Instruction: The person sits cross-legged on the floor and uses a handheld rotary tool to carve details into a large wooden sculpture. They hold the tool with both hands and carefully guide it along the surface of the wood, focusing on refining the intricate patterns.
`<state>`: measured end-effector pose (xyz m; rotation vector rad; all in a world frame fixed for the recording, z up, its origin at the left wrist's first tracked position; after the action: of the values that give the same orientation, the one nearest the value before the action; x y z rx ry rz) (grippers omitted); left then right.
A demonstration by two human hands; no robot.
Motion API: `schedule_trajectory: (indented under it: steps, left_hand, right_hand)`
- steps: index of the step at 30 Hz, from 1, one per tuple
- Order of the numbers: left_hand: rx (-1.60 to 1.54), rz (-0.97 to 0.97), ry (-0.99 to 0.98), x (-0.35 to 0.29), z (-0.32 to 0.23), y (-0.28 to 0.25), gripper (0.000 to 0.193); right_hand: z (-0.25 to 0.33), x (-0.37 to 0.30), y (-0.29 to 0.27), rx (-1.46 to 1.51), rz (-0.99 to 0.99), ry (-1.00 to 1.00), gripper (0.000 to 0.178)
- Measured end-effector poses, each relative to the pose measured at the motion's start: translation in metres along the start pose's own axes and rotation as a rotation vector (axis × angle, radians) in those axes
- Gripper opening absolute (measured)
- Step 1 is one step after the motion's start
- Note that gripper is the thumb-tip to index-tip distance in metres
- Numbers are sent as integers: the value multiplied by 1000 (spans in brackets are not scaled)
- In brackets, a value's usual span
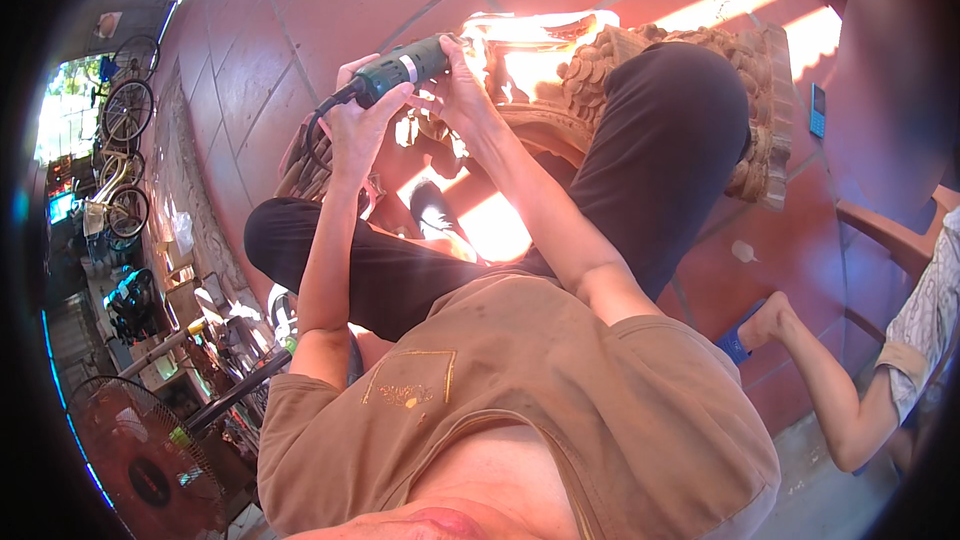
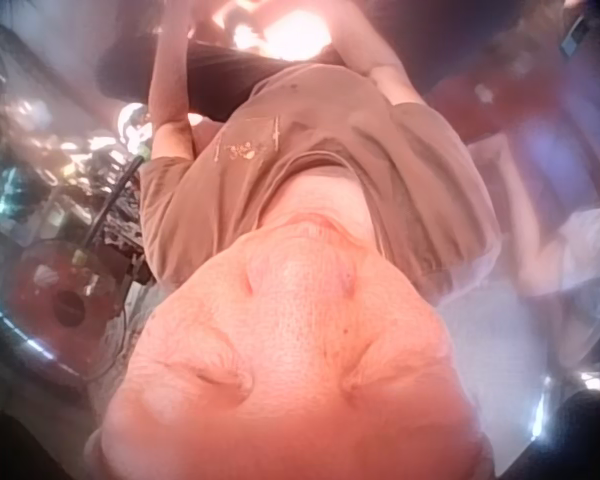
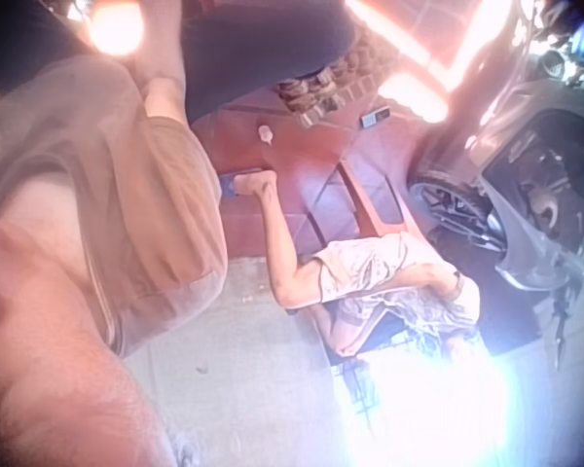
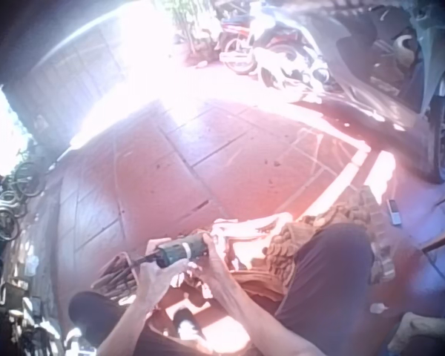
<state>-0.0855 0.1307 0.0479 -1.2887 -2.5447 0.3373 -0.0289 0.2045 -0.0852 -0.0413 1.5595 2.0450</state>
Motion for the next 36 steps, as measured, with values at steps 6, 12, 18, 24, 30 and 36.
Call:
schedule_trajectory:
  steps: [6,12,18,24,30,36]
  left_hand:
    - [-23,13,-2,1,2,-1,55]
    - [-30,2,-35,2,4,-6,52]
    - [-34,-21,-43,3,10,-9,49]
    - [-38,-20,-17,0,6,0,53]
    - [-61,-8,-17,-1,7,-1,55]
    - [-20,-3,-26,1,8,-5,53]
  right_hand:
    - [-3,5,-4,23,13,12,48]
    - [-7,-1,2,69,40,18,46]
    - [-6,2,2,49,33,12,46]
    - [0,6,-3,-19,-4,1,47]
    - [-4,4,-3,9,7,10,46]
    - [-7,-2,1,52,13,27,46]
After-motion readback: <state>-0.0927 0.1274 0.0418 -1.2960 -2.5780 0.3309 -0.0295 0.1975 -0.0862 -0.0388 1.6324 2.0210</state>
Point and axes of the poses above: each hand's wrist, its own x-axis towards the middle knuckle, its own y-axis out of the palm, z = x × y, the point moved 8 cm from there along x, towards the middle knuckle, and after that the axes turned 6 degrees about y, right-handed, at the moved point
